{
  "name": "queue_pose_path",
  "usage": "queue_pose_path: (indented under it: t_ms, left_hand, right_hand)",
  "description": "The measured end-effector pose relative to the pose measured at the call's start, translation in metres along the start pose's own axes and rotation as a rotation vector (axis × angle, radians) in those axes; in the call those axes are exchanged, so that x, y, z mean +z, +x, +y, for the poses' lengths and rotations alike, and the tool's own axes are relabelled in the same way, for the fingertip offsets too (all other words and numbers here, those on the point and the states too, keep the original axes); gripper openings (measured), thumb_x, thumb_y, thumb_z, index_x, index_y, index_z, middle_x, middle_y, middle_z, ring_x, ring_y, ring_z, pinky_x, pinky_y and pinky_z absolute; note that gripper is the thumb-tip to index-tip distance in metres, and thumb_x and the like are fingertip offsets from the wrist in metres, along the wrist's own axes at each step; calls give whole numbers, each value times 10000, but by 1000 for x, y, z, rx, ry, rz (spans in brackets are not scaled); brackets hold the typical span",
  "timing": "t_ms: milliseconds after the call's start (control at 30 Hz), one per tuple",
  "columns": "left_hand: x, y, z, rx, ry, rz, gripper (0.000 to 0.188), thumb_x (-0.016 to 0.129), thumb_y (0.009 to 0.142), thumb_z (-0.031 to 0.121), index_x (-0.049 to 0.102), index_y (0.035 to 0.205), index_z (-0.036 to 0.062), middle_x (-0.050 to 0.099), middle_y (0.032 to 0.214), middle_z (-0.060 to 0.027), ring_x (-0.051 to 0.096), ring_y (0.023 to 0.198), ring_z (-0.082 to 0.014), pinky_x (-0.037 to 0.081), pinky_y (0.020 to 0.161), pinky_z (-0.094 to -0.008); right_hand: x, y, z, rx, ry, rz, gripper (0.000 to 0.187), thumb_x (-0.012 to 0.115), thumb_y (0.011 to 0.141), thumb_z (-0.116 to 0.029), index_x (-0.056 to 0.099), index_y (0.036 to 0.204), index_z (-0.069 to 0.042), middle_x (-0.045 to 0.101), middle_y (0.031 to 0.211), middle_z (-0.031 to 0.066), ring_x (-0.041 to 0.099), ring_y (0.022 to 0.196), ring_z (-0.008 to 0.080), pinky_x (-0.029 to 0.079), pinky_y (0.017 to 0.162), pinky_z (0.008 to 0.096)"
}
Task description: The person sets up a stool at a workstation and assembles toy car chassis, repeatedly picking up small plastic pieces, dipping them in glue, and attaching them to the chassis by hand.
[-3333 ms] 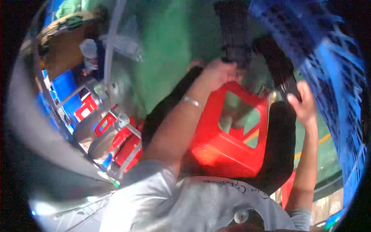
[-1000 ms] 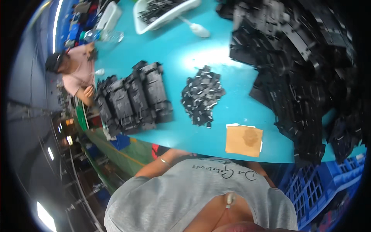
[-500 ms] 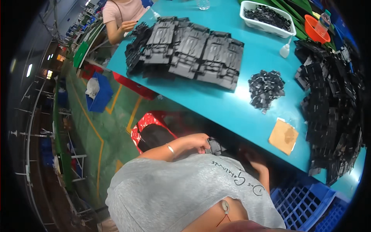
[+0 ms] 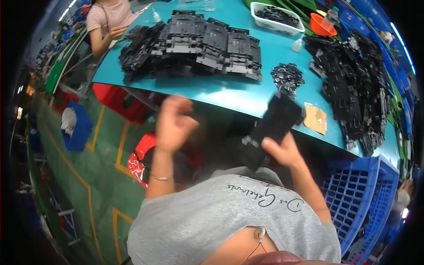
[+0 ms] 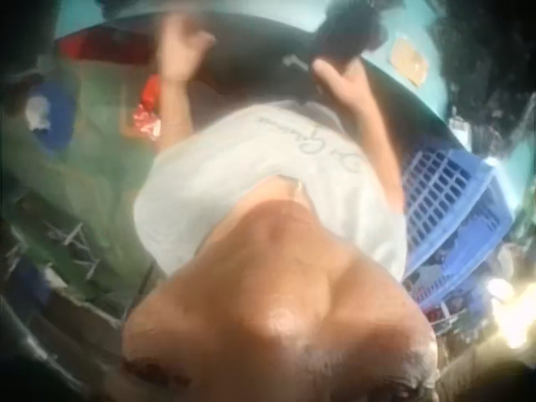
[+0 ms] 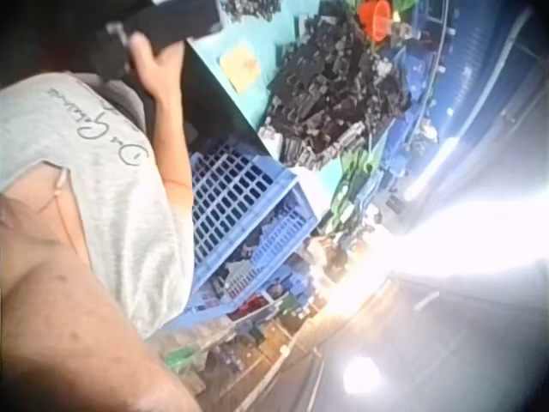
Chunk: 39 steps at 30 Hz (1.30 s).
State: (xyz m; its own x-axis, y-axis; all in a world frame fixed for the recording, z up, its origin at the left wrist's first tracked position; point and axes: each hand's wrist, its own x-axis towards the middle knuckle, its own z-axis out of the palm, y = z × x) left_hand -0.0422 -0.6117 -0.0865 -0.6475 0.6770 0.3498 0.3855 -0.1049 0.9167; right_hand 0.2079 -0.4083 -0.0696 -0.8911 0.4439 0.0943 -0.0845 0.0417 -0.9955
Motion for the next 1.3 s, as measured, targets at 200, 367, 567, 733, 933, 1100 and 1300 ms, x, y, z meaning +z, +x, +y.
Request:
queue_pose_path:
  t_ms: [200,367,567,733,933,1100,1300]
  left_hand:
    - [-106,85,-54,107,882,326,1211,874,596,351,108,1503,111,72,1503,-330,145,1388,-480,187,1123,-527]
    - [-86,125,-69,99,881,279,1261,902,545,314,100,1515,229,66,1542,-251,70,1384,-531,193,1118,-567]
    - [-86,171,-91,192,934,215,1141,894,552,297,244,1486,207,208,1496,-259,165,1385,-468,147,1137,-541]
    - [-80,204,-113,218,878,181,1080,870,593,305,261,1481,230,219,1489,-276,200,1359,-500,175,1129,-535]
    - [-79,212,-112,134,873,178,1101,875,582,267,246,1485,258,218,1509,-225,166,1368,-509,239,1107,-542]
    - [-83,205,-105,77,891,160,1142,872,579,224,199,1500,222,202,1517,-222,149,1380,-498,249,1110,-524]
    - [-80,195,-88,30,848,109,1133,842,619,232,148,1515,225,163,1527,-236,122,1395,-485,235,1119,-514]
  right_hand:
    - [2,106,4,0,-72,219,338,674,865,-291,636,1057,-16,653,987,38,584,914,127,471,817,295]
    - [0,153,13,82,-100,171,367,686,871,-288,611,1115,-25,632,1002,23,575,928,125,464,845,296]
    - [4,196,19,52,-134,175,386,700,859,-311,624,1101,-20,649,1010,38,592,918,132,475,836,300]
    - [3,225,27,-33,-101,252,268,678,858,-257,663,969,-14,659,876,28,595,821,126,484,750,290]
    - [-1,237,22,-15,-84,214,236,658,875,-224,653,984,-15,644,876,12,571,804,106,473,737,279]
    - [1,235,25,-20,-120,240,239,664,873,-233,657,978,-19,643,876,10,572,806,109,473,738,279]
    - [-5,231,21,72,-121,212,356,704,859,-272,626,1088,-10,647,1021,43,577,949,133,449,863,289]
